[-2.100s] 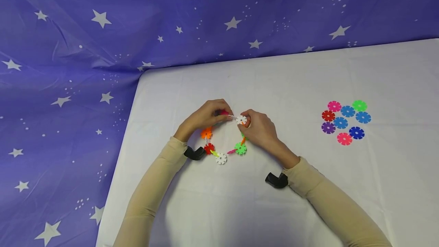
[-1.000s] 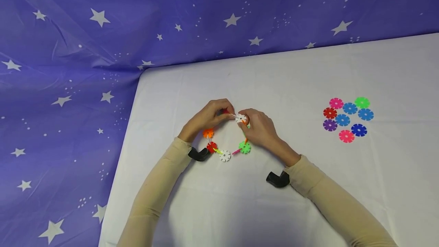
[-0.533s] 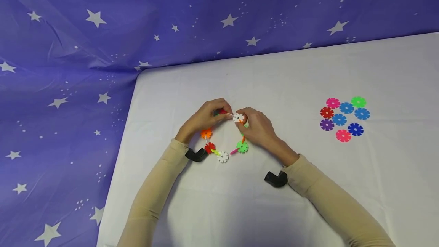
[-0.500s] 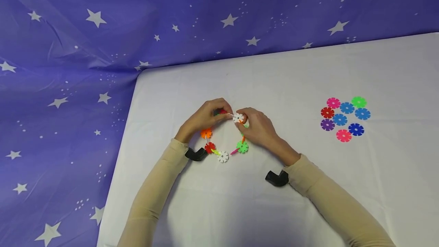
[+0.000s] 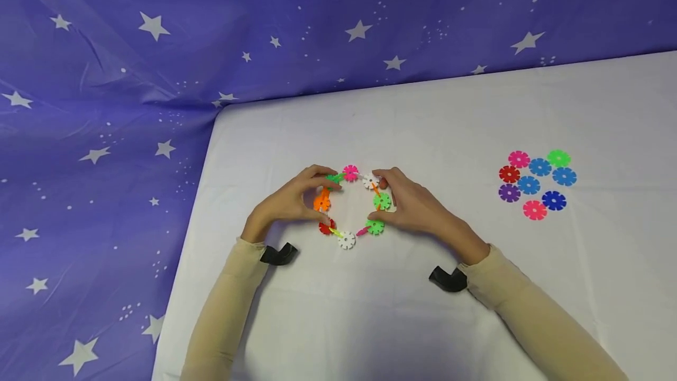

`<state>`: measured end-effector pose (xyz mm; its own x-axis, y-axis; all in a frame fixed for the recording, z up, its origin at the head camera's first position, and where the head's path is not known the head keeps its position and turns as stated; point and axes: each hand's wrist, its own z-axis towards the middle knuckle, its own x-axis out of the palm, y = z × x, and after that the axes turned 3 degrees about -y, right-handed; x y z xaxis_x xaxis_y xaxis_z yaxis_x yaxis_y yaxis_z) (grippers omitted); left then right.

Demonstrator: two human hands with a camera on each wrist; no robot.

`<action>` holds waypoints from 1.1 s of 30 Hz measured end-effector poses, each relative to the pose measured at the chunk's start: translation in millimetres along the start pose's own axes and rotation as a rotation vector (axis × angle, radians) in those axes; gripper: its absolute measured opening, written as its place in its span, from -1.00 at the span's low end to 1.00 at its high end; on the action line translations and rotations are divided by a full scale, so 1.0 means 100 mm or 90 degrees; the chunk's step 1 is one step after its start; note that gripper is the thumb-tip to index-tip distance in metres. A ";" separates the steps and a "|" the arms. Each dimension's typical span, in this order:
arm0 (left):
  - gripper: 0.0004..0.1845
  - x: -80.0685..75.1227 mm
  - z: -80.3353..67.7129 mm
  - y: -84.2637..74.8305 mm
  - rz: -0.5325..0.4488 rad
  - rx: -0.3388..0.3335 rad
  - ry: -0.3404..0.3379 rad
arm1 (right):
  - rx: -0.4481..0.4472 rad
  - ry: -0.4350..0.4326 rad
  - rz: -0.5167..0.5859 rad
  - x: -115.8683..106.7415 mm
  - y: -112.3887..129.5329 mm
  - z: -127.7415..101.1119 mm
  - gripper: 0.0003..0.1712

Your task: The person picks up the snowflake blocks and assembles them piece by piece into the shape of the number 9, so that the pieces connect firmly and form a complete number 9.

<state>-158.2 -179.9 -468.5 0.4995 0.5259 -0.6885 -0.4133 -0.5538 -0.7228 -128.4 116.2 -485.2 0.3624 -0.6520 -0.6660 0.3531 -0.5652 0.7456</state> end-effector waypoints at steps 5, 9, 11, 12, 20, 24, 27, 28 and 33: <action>-0.32 0.08 0.01 0.02 0.002 -0.009 -0.012 | -0.004 -0.039 -0.002 0.02 -0.04 0.02 -0.12; -0.39 0.12 0.09 0.02 0.021 0.004 -0.069 | -0.017 -0.108 -0.027 0.03 -0.09 0.02 -0.25; -0.44 0.13 0.10 0.01 0.043 0.021 -0.098 | -0.037 -0.150 -0.049 0.02 -0.10 0.02 -0.28; -0.48 0.14 0.09 0.00 0.057 0.033 -0.110 | -0.056 -0.167 -0.061 0.02 -0.10 0.02 -0.31; -0.59 0.28 0.02 -0.18 0.135 0.146 -0.093 | -0.274 -0.117 -0.119 0.01 -0.06 -0.01 -0.59; -0.56 0.35 0.05 -0.24 0.178 0.146 -0.068 | -0.291 -0.086 -0.130 0.09 -0.05 -0.03 -0.74; -0.56 0.38 0.09 -0.27 0.196 0.135 -0.056 | -0.287 -0.097 -0.120 0.14 -0.06 -0.03 -0.83; -0.56 0.38 0.10 -0.27 0.202 0.131 -0.051 | -0.288 -0.103 -0.115 0.16 -0.07 -0.03 -0.84; -0.59 0.42 0.12 -0.27 0.208 0.107 -0.029 | -0.292 -0.116 -0.084 0.19 -0.08 -0.01 -0.86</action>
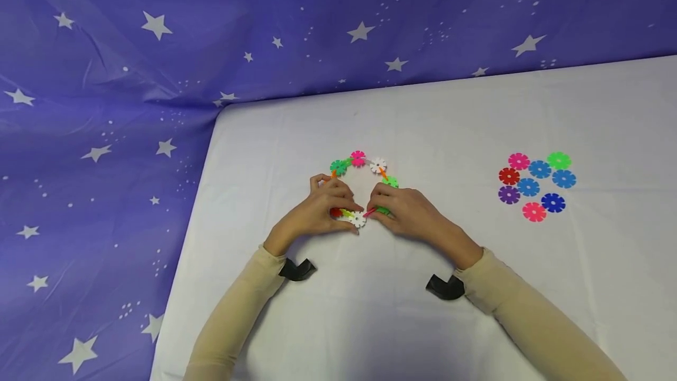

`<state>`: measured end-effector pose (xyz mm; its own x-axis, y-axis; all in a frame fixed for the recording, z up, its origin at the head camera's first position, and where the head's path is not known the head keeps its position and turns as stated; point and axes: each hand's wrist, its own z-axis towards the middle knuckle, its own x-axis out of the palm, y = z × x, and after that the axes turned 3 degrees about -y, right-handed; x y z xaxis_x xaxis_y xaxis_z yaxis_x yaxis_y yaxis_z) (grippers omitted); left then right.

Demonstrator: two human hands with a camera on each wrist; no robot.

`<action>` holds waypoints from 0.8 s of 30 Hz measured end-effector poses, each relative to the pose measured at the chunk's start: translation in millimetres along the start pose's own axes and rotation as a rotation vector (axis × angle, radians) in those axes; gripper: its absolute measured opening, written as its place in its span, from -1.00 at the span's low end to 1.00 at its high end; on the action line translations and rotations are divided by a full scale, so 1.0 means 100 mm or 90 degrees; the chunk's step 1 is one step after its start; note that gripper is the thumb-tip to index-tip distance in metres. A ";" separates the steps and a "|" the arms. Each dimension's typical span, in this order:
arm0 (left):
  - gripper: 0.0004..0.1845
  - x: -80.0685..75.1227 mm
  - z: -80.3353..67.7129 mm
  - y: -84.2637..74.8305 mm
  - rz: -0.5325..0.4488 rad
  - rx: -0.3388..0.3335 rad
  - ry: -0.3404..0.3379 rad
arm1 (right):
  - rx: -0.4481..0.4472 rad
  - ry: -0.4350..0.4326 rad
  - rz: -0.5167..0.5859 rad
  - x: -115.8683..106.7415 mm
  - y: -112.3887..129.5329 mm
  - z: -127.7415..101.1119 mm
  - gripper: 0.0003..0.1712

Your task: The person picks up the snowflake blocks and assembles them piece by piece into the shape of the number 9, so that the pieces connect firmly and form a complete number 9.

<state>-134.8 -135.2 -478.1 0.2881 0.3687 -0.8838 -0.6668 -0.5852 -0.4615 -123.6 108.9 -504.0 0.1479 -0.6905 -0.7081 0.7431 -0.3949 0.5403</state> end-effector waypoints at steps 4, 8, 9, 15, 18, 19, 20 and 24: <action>-0.62 0.05 -0.02 0.03 -0.037 -0.002 -0.017 | 0.017 0.000 0.017 0.01 -0.01 0.00 -0.87; -0.64 0.09 -0.04 0.06 -0.068 0.003 -0.042 | 0.035 -0.005 0.041 0.01 -0.02 0.00 -0.87; -0.64 0.09 -0.04 0.06 -0.071 0.005 -0.047 | 0.038 -0.007 0.045 0.01 -0.02 0.00 -0.87; -0.64 0.11 -0.04 0.05 -0.080 0.007 -0.062 | 0.063 -0.005 0.057 0.01 -0.02 0.01 -0.88; -0.64 0.13 -0.03 0.04 -0.085 0.007 -0.070 | 0.075 -0.003 0.072 0.02 -0.02 0.01 -0.89; -0.65 0.14 -0.02 0.03 -0.087 0.006 -0.074 | 0.080 -0.005 0.082 0.02 -0.03 0.01 -0.88; -0.65 0.14 -0.02 0.03 -0.092 0.005 -0.078 | 0.084 -0.008 0.091 0.02 -0.03 0.00 -0.88; -0.66 0.17 -0.01 0.03 -0.100 0.004 -0.091 | 0.090 -0.028 0.124 0.04 -0.06 0.01 -0.85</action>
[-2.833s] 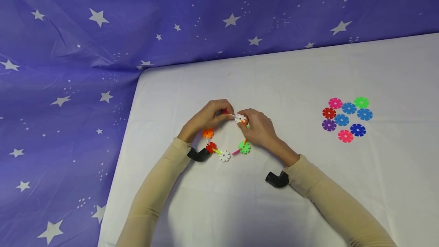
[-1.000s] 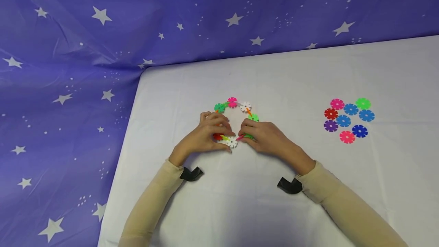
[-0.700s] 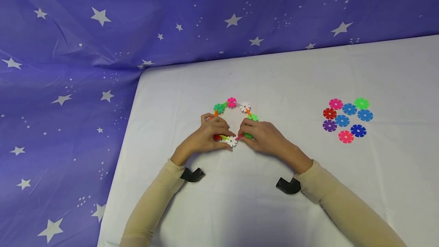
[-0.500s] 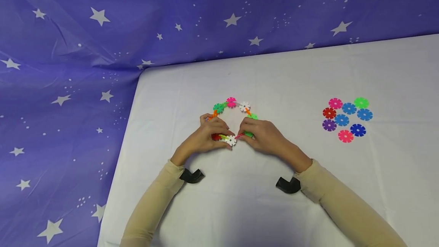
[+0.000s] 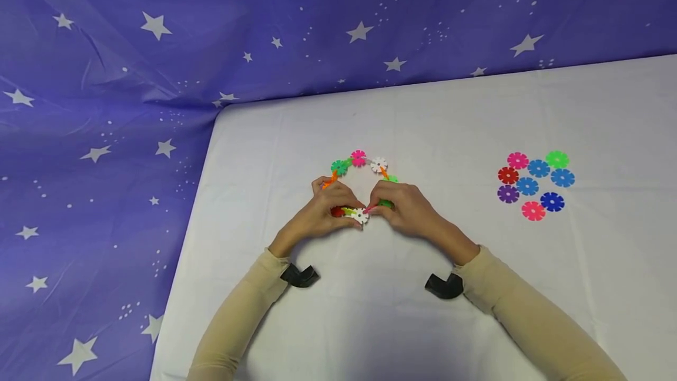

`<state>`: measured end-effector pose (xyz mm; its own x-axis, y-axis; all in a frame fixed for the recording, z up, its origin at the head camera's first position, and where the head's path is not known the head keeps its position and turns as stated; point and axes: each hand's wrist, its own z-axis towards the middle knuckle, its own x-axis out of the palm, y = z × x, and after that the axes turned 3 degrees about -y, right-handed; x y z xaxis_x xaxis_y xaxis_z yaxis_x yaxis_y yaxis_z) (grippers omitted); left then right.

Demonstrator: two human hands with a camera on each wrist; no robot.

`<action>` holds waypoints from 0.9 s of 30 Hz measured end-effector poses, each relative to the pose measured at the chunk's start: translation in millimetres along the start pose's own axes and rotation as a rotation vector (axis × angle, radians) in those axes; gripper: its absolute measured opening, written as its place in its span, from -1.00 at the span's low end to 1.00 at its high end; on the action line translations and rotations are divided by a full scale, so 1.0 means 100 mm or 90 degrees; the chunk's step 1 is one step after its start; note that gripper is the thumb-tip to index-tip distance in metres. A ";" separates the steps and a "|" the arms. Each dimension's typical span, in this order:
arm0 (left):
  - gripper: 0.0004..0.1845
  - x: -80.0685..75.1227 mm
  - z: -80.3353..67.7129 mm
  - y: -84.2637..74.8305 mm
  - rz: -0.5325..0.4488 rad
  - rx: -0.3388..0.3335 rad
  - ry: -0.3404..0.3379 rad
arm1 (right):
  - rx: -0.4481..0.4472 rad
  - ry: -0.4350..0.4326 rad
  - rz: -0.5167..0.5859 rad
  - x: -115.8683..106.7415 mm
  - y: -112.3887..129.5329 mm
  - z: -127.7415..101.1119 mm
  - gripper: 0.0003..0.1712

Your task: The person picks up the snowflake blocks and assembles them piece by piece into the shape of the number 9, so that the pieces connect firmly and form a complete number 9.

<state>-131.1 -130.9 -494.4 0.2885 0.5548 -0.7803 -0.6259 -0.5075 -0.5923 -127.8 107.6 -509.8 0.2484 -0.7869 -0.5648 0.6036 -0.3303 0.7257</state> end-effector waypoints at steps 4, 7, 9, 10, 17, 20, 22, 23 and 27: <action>-0.66 0.02 0.01 0.00 0.008 0.004 -0.005 | -0.006 -0.008 0.002 0.01 -0.01 0.00 -0.85; -0.65 0.01 0.01 0.00 0.014 0.003 -0.004 | 0.004 -0.007 -0.004 0.01 0.00 0.00 -0.85; -0.65 0.00 0.00 0.00 0.009 -0.003 -0.004 | 0.022 -0.003 0.001 0.00 0.01 0.00 -0.86; -0.65 -0.01 0.00 0.00 0.003 -0.007 -0.004 | 0.036 0.001 0.005 0.00 0.01 0.00 -0.86; -0.67 -0.05 -0.03 0.04 -0.032 -0.017 -0.004 | 0.098 0.030 0.032 -0.04 0.03 0.03 -0.90; -0.66 -0.05 -0.04 0.05 -0.035 -0.014 -0.006 | 0.088 0.030 0.030 -0.04 0.03 0.02 -0.91; -0.66 -0.05 -0.04 0.06 -0.037 -0.011 -0.010 | 0.082 0.031 0.030 -0.04 0.02 0.02 -0.91; -0.65 -0.04 -0.04 0.06 -0.036 -0.009 -0.013 | 0.080 0.031 0.029 -0.04 0.02 0.02 -0.91; -0.65 -0.03 -0.03 0.06 -0.038 -0.002 -0.020 | 0.066 0.028 0.024 -0.04 0.02 0.02 -0.90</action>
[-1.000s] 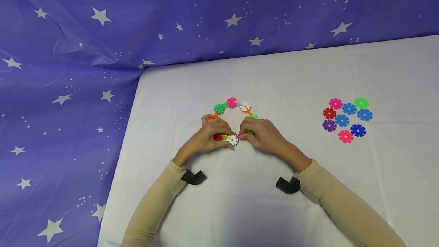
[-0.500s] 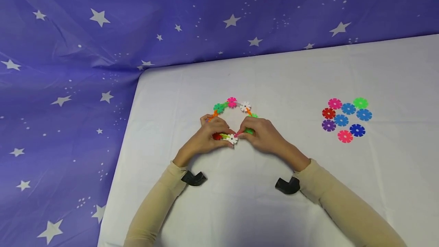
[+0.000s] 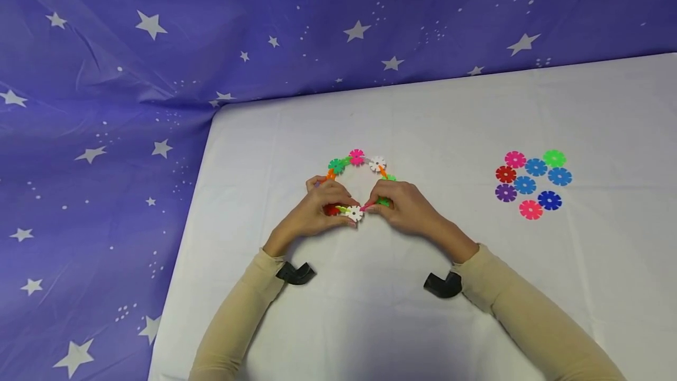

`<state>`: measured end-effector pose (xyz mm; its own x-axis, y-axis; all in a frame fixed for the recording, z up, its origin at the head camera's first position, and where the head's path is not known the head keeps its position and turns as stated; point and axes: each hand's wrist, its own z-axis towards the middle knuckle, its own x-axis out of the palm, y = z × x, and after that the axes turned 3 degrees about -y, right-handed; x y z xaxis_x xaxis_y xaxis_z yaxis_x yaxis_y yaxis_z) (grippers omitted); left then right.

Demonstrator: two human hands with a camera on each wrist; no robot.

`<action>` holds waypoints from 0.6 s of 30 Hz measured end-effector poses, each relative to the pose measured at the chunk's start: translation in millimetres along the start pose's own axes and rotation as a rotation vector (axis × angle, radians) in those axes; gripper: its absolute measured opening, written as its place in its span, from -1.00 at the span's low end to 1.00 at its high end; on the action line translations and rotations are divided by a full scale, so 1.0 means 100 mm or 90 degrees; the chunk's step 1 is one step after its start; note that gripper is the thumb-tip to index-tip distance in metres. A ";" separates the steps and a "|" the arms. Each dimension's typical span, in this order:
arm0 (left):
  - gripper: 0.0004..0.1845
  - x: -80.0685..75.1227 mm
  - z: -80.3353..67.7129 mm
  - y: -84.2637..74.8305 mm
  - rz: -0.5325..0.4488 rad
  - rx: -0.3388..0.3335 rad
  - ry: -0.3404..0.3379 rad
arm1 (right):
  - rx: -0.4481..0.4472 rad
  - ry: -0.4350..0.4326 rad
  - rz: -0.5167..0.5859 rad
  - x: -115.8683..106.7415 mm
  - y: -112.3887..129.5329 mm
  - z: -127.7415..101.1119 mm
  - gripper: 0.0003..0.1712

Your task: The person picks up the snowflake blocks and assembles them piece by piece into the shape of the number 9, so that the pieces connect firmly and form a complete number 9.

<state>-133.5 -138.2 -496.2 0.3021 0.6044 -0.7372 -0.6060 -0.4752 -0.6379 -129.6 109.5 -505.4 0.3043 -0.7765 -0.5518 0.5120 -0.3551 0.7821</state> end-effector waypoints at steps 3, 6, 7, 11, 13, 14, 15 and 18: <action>-0.66 0.00 0.00 -0.01 0.000 0.001 0.001 | -0.017 0.000 -0.008 0.00 0.00 0.00 -0.90; -0.67 0.00 0.00 -0.01 0.001 -0.001 0.007 | -0.030 -0.001 -0.011 0.01 -0.01 0.01 -0.89; -0.67 -0.01 0.00 -0.01 0.000 -0.002 0.008 | -0.032 0.000 -0.010 0.02 -0.01 0.01 -0.89; -0.67 -0.01 -0.01 -0.02 -0.005 -0.006 0.015 | -0.034 -0.001 -0.005 0.02 0.00 0.01 -0.88; -0.67 -0.02 0.00 -0.02 -0.007 -0.006 0.017 | -0.035 0.001 -0.003 0.01 0.00 0.01 -0.88; -0.67 -0.02 0.00 -0.02 -0.006 -0.005 0.018 | -0.036 0.001 -0.005 0.01 0.00 0.01 -0.87; -0.67 -0.02 0.00 -0.02 -0.007 -0.005 0.019 | -0.037 0.001 -0.006 0.01 0.00 0.01 -0.87; -0.68 -0.02 0.00 -0.03 -0.006 -0.003 0.022 | -0.047 0.000 -0.009 0.01 0.00 0.01 -0.86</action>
<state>-132.4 -137.6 -492.7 0.3327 0.5860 -0.7388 -0.6002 -0.4727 -0.6452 -130.4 108.1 -505.8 0.2960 -0.7715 -0.5631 0.5739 -0.3276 0.7506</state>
